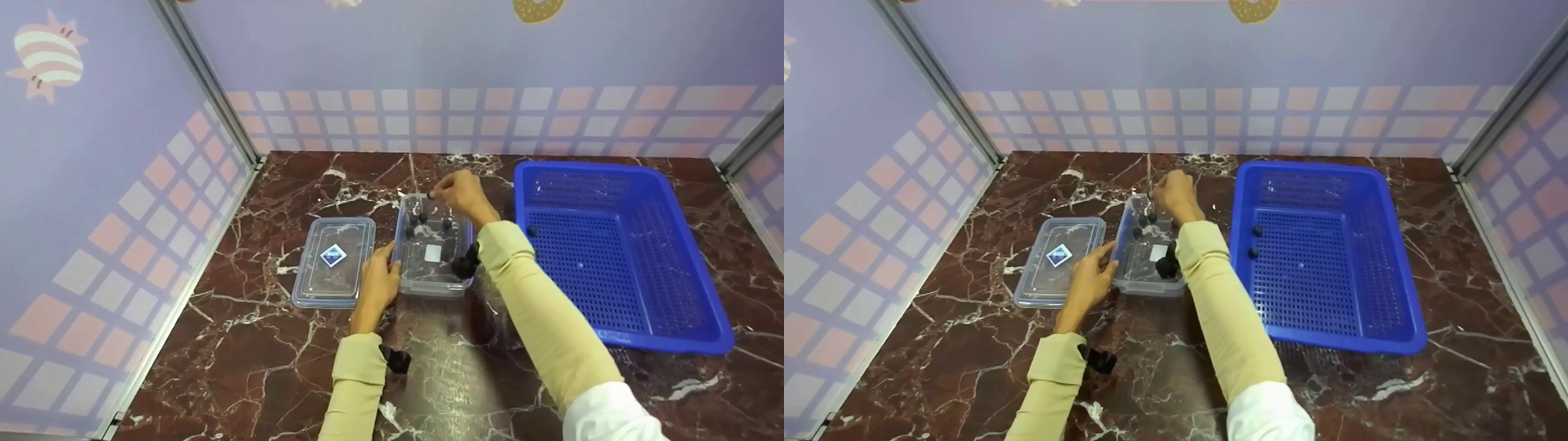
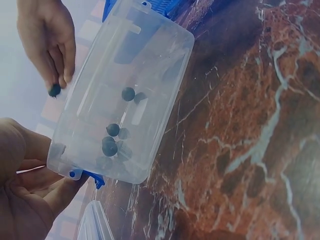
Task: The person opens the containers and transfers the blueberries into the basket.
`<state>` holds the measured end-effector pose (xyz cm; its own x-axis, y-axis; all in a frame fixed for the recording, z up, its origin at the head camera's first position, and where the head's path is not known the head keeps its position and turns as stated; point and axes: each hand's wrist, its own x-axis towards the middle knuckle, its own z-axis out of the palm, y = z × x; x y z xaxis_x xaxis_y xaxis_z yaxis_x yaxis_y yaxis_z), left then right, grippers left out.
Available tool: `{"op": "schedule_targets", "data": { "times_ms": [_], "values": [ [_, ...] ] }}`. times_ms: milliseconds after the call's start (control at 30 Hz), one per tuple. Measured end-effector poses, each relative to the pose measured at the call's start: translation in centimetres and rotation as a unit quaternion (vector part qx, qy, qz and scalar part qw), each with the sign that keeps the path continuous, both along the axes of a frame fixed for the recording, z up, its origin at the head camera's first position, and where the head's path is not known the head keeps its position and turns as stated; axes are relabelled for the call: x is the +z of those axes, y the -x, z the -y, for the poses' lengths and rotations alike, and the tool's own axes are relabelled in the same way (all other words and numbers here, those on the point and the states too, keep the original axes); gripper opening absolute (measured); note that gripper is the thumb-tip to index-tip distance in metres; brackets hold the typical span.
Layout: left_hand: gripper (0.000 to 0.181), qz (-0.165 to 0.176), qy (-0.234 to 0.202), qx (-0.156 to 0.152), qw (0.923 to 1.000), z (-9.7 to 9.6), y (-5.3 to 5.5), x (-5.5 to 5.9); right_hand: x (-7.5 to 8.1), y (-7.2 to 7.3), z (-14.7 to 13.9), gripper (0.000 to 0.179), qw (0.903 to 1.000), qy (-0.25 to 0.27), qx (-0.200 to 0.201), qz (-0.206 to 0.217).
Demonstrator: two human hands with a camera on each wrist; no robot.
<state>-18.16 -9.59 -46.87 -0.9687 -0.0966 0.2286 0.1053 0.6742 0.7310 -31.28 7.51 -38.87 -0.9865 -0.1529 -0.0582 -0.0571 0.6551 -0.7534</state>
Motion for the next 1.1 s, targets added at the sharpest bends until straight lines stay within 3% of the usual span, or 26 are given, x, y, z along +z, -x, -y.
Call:
{"op": "schedule_targets", "data": {
  "times_ms": [300, 467, 567, 700, 900, 1100],
  "values": [
    [0.042, -0.003, -0.001, 0.008, 1.0000, 0.6, 0.2, 0.8, 3.6, 0.7, -4.6, 0.026, 0.9986, 0.040, -0.034, 0.001],
    [0.042, -0.003, 0.001, 0.006, 1.0000, 0.6, 0.2, 0.9, 4.4, 0.7, -7.9, 0.031, 0.9911, 0.106, -0.066, 0.045],
    [0.041, -0.010, 0.002, 0.002, 0.9999, 0.6, 0.2, 0.7, 4.5, 0.6, -10.0, 0.035, 0.9881, 0.119, -0.078, 0.059],
    [0.041, -0.006, 0.005, -0.001, 1.0000, 0.4, 0.2, 0.4, 3.7, 0.4, -12.9, 0.041, 0.9839, 0.134, -0.096, 0.069],
    [0.043, 0.011, -0.002, -0.005, 0.9999, 0.2, 0.1, 0.3, 0.9, -0.1, -17.1, 0.045, 0.9725, 0.166, -0.131, 0.097],
    [0.043, 0.016, -0.005, -0.009, 0.9998, 0.0, 0.1, 0.2, -2.2, -1.1, -20.1, 0.046, 0.9686, 0.133, -0.153, 0.144]
  ]
}}
